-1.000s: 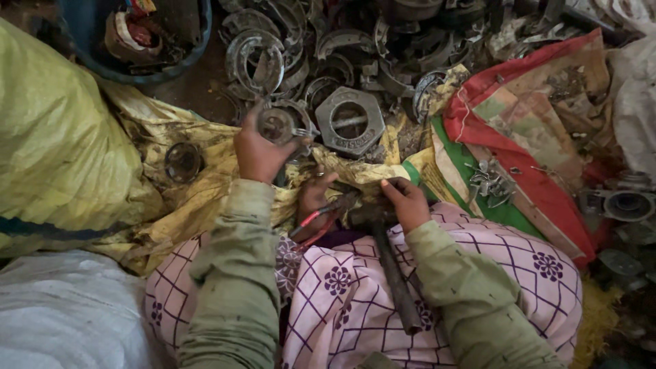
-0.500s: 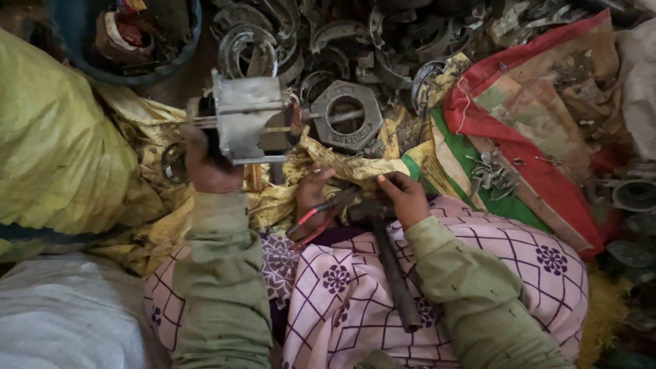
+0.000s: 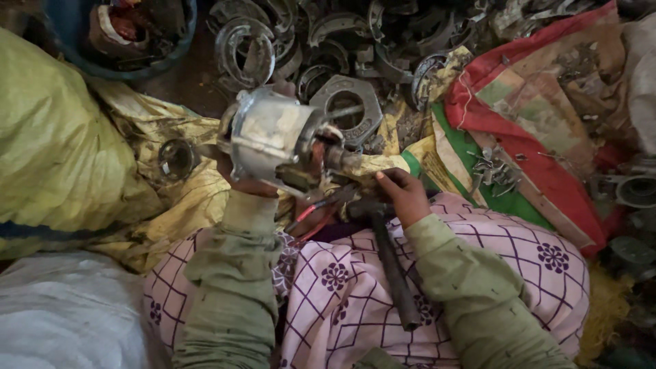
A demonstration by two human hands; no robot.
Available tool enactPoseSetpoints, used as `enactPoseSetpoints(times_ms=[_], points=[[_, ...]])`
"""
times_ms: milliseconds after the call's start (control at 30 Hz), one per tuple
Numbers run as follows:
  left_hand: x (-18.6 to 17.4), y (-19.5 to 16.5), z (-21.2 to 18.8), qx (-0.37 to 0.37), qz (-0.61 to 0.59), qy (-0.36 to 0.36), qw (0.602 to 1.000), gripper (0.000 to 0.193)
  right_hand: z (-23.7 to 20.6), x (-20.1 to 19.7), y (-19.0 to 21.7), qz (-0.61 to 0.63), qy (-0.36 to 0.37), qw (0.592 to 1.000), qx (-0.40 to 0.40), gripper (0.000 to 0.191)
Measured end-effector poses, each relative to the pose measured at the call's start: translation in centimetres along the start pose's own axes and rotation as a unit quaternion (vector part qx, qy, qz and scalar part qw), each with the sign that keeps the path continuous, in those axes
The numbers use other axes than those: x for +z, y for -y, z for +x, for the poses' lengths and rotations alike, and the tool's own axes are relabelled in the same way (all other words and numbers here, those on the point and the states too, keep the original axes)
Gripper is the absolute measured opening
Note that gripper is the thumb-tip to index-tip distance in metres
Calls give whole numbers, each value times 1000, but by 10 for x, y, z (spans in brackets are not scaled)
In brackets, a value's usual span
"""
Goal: The person sits on the floor and uses a hammer and pliers to disassemble a cylindrical metal part. They repeatedly strike the part with the hammer and use pliers to pull out internal components, placing removed pieces aside.
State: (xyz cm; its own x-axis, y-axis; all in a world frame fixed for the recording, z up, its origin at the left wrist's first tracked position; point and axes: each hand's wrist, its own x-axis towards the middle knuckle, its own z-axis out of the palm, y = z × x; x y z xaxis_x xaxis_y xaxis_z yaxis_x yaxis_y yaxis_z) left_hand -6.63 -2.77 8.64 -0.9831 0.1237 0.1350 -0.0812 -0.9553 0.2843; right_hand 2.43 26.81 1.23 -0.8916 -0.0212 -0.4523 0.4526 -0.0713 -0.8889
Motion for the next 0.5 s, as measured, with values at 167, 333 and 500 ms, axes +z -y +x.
enactPoseSetpoints(times_ms=[167, 333, 500], points=[[10, 0, 3, -16, -7, 6, 1000, 86, -2, 3, 4, 49, 7, 999, 23, 21], [10, -3, -3, -15, -12, 5, 1000, 84, -6, 3, 5, -16, -4, 1000, -14, 21], [11, -3, -5, -17, -16, 9, 1000, 83, -3, 1, 2, -8, 7, 1000, -6, 21]])
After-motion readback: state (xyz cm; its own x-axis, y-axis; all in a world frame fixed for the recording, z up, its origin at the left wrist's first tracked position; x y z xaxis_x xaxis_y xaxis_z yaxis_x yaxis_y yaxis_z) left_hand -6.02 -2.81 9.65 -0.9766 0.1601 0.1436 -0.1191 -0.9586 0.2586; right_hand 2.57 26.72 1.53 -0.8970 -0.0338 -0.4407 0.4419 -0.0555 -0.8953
